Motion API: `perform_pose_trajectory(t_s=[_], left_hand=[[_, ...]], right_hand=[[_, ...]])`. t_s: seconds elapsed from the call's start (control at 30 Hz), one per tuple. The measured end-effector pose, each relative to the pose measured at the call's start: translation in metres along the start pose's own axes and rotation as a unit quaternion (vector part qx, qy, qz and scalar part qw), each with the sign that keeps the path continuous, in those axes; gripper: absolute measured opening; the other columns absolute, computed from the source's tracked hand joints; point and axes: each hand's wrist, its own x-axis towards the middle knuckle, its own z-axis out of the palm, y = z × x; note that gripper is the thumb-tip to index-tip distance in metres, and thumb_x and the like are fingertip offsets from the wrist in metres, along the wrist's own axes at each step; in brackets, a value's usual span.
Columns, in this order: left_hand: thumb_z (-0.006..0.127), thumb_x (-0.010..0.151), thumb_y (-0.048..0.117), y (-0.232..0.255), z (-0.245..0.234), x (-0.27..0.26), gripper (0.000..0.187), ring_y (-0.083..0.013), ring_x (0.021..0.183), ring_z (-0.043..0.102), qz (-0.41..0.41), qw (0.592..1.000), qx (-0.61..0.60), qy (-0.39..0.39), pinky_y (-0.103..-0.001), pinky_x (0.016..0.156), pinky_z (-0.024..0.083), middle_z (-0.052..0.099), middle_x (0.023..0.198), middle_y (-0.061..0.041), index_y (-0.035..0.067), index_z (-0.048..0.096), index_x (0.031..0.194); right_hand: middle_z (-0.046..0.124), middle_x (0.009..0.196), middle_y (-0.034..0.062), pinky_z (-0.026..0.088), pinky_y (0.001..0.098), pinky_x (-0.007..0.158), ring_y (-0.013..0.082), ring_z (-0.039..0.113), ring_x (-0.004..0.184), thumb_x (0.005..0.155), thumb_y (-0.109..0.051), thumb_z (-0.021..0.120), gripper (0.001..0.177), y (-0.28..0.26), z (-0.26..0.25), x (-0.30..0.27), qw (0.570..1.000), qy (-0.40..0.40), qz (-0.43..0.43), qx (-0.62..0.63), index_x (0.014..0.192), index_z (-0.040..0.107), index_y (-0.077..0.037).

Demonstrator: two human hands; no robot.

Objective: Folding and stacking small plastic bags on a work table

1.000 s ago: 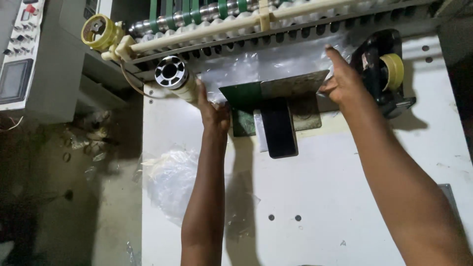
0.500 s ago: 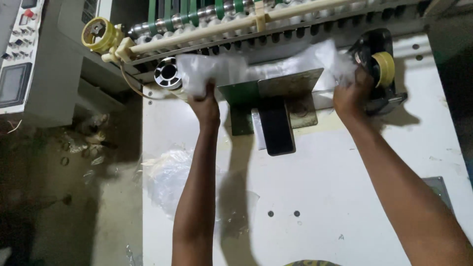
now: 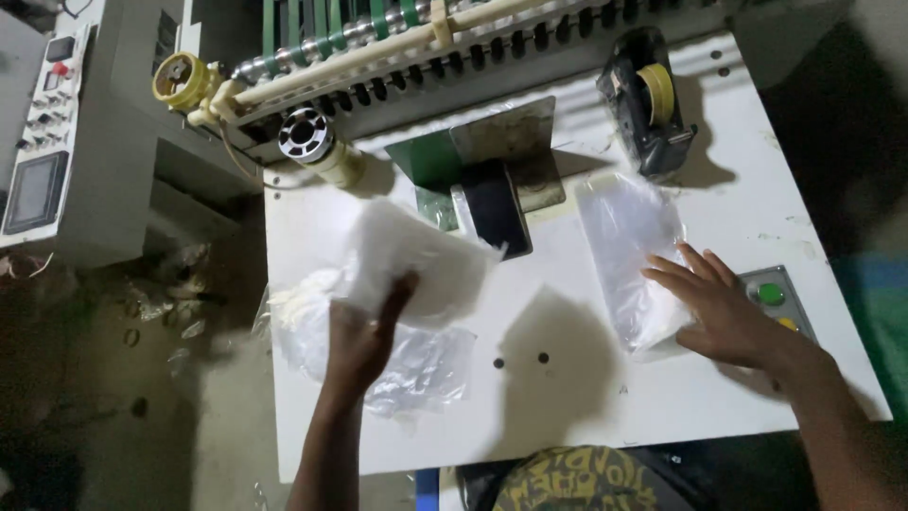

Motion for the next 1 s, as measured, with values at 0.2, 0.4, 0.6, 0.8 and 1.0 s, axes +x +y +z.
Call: perform_pose_trajectory(t_s=[0.2,0.4,0.6,0.8,1.0], left_hand=[[0.071,0.093,0.020,-0.027,0.043,-0.038,0.024,-0.0199,0.083,0.069,0.085,0.937,0.058,-0.334,-0.028,0.053,0.061,0.063,0.103,-0.009,0.004,0.060,0.106],[0.090,0.074,0.021,-0.065,0.066,-0.053,0.060,-0.0196,0.091,0.054,-0.038,0.956,-0.097,-0.273,-0.040,0.082,0.050,0.059,0.097,-0.009,0.001,0.057,0.119],[0.066,0.102,0.042,-0.127,0.079,-0.084,0.057,-0.0212,0.110,0.052,-0.158,0.914,-0.245,-0.282,-0.044,0.103,0.046,0.047,0.111,-0.006,0.002,0.044,0.136],[0.072,0.098,0.023,-0.127,0.074,-0.106,0.039,-0.0381,0.099,0.071,0.125,0.980,-0.056,-0.147,-0.048,0.082,0.054,0.066,0.098,-0.025,-0.002,0.056,0.122],[0.045,0.110,0.033,-0.151,0.039,-0.148,0.036,-0.0389,0.127,0.064,0.344,0.889,0.113,-0.281,-0.056,0.111,0.049,0.071,0.124,-0.014,0.005,0.068,0.117]], right_hand=[[0.028,0.168,0.0107,0.025,0.0511,0.121,0.0305,0.026,0.154,0.067,-0.046,0.089,0.112,-0.147,-0.034,0.019,0.975,0.025,-0.040,0.217,0.159,0.030,-0.018],[0.078,0.096,0.0099,0.061,0.0400,0.083,0.0211,0.073,0.091,0.076,-0.011,0.091,0.037,-0.157,0.025,0.045,0.841,0.034,0.165,0.515,0.108,0.076,-0.001],[0.072,0.093,0.0044,0.058,0.0306,0.084,0.0097,0.065,0.084,0.091,-0.012,0.082,0.023,-0.136,0.059,0.048,0.771,0.142,0.176,0.595,0.109,0.068,-0.007],[0.069,0.109,0.0176,0.049,0.0525,0.102,0.0261,0.063,0.104,0.090,-0.007,0.078,0.037,-0.144,0.040,-0.004,0.863,0.099,0.110,0.484,0.123,0.063,0.003],[0.074,0.133,0.0139,0.047,0.0462,0.114,0.0295,0.065,0.131,0.094,-0.020,0.063,0.027,-0.132,0.055,-0.064,0.917,-0.129,-0.093,0.366,0.112,0.081,-0.013]])
